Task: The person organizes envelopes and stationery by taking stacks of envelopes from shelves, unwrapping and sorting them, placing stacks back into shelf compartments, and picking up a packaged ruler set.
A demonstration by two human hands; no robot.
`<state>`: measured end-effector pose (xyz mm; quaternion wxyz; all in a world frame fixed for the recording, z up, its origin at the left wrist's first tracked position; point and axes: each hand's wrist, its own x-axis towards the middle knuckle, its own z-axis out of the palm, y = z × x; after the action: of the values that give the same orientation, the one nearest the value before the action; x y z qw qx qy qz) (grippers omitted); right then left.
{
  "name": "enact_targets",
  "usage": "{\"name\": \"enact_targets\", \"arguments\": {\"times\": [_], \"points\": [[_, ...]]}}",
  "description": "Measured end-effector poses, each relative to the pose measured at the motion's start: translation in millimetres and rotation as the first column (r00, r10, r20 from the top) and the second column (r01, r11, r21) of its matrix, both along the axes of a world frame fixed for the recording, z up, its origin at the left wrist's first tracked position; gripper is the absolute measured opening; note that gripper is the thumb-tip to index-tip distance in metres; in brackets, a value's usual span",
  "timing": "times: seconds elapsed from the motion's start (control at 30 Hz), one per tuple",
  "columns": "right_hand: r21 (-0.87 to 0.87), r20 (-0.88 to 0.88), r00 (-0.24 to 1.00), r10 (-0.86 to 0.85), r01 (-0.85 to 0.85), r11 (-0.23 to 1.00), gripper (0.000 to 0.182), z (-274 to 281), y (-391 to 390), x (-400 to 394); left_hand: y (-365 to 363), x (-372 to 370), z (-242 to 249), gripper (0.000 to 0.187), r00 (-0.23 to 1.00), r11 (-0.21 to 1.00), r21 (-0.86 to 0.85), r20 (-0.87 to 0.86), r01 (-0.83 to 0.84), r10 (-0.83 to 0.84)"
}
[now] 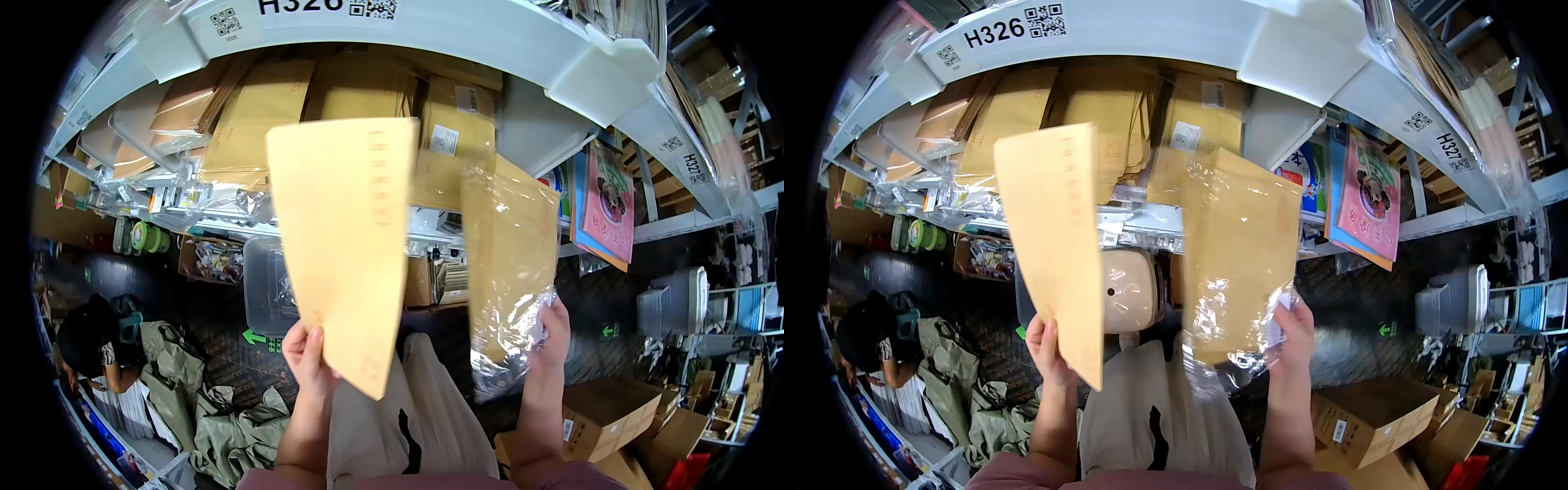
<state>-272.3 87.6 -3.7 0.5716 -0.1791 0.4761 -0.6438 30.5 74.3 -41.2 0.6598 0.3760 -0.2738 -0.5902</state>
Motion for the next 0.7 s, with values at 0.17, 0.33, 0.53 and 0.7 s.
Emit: {"name": "enact_targets", "arguments": {"times": [0.17, 0.33, 0.53, 0.7], "points": [[-0.057, 0.027, 0.998, -0.049, 0.05, 0.997, 0.033, 13, -12, 52, 16, 35, -8, 0.022, 0.996, 0.997, 0.0, 0.015, -0.082, 0.082], [-0.071, 0.045, 0.999, -0.011, 0.015, 0.997, 0.029, 10, -10, 74, 18, 50, -4, 0.023, 0.977, 0.977, -0.008, -0.005, -0.212, 0.212], [-0.101, -0.215, 0.967, 0.135, -0.159, 0.982, 0.034, 36, -71, 104, 24, 64, 8, 0.026, 0.992, 0.99, -0.058, -0.037, -0.125, 0.123], [-0.318, -0.356, 0.932, 0.071, -0.192, 0.929, 0.029, 35, -167, 135, 29, 75, 4, 0.025, 0.993, 0.993, -0.034, -0.026, -0.113, 0.113]]}}
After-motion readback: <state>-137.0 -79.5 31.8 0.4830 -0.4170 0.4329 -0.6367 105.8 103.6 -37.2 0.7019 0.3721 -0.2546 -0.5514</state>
